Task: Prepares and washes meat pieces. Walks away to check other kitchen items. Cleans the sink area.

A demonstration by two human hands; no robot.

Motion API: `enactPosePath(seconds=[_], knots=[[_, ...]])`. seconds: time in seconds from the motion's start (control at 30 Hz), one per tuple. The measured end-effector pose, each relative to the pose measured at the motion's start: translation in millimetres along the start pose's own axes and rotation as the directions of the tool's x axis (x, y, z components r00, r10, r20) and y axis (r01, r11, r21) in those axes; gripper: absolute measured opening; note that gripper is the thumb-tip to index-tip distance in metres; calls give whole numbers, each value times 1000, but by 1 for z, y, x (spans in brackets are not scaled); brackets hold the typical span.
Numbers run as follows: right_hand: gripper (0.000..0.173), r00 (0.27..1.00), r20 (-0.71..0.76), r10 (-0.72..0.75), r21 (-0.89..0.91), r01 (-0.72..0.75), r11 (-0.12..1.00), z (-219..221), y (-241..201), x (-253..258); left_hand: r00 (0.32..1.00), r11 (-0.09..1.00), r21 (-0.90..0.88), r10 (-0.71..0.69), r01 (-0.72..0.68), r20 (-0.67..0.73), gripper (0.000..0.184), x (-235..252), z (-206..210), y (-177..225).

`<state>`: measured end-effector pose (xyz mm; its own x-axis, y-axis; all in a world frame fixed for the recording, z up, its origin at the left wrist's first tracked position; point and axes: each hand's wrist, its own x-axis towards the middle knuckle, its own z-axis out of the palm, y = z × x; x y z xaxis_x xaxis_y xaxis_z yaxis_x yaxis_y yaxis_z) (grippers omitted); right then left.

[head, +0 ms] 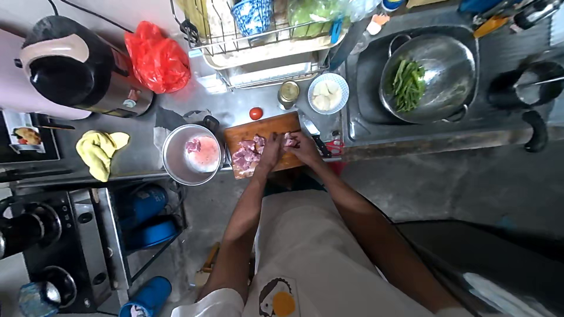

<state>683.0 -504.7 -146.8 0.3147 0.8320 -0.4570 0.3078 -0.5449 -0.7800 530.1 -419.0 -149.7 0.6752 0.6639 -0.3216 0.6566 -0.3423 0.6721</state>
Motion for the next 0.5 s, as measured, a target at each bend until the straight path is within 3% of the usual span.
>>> enactPosePath(seconds=[0.17,0.27,0.5], knots=[[46,997,-31,-73,-62,71,996,-1,13,0,999,1000,11,6,-6,33,45,-6,5,-5],[39,995,-32,-95,-116,90,989,-1,6,-2,997,992,123,-23,14,77,42,-8,-1,-3],[35,996,-18,-92,-160,88,983,-3,2,3,993,953,293,102,-82,-53,34,-11,6,-13]])
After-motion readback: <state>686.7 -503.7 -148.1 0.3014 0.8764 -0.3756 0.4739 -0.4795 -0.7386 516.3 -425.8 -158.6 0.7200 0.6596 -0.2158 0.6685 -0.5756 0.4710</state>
